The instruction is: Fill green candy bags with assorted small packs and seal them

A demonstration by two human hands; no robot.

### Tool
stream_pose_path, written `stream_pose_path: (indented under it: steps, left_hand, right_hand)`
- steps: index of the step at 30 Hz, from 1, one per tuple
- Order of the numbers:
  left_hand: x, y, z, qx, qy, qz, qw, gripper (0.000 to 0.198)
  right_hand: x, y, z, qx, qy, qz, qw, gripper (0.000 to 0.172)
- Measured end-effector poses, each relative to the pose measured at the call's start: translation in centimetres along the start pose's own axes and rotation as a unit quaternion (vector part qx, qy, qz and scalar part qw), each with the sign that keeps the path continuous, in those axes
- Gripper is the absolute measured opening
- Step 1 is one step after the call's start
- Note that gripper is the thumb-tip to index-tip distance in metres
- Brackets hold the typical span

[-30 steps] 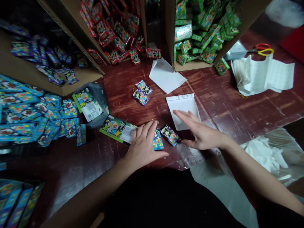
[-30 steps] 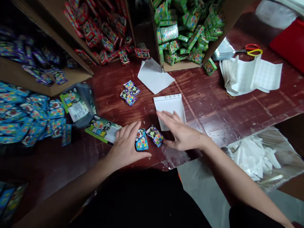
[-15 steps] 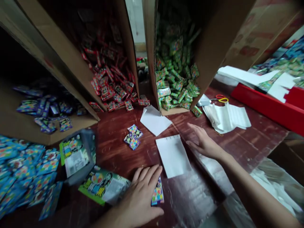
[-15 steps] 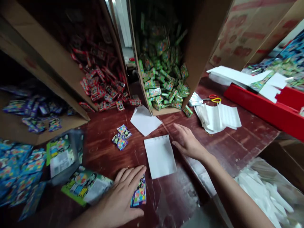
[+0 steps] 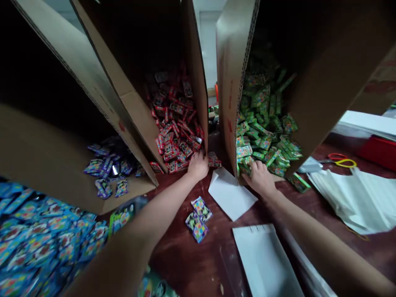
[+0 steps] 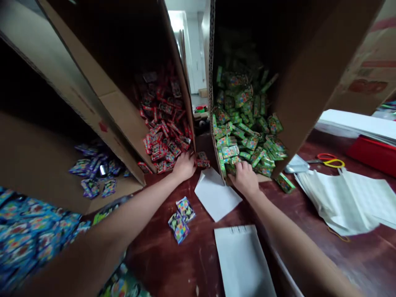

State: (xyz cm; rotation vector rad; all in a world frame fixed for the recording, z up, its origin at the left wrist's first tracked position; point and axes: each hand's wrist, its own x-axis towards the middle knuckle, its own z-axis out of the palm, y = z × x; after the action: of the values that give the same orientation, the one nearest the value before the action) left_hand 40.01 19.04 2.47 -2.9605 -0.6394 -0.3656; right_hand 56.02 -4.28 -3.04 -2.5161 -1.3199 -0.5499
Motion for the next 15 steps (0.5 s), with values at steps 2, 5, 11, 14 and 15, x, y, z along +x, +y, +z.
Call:
stream_pose_path:
  steps: [2,5,11,14,15]
  left_hand:
    - [1.9,-0.6,1.0,0.003,0.028,-0.005,1.000,0.062]
    - [2.9,-1.7,2.5,0.001,0.032,-0.002,1.000,0.061]
    - [0.8,-5.0,5.9,-0.003,-0.033,0.015,0.999,0.051]
    - [0.8,-5.7,6.1,-0.016,-0.055,-0.003,0.998,0.055]
    - [1.0,-5.7,5.9,-0.024,-0.066,-0.008,0.997,0.054]
  right_hand:
    - [0.4,-0.4,0.2,-0.012,0.032,0.015,0.999,0.049]
    - [0.5,0.4,0.2,-0.052,0.072,0.006,0.996,0.052]
    - [0.7,2.7,3.5,-0.125,0.069,-0.041,0.989,0.054]
    - [0.7,1.7,5.1,-0.124,0.075,-0.034,0.989,0.059]
    - [0.7,1.2,5.4,-0.126,0.078,-0.026,0.989,0.058]
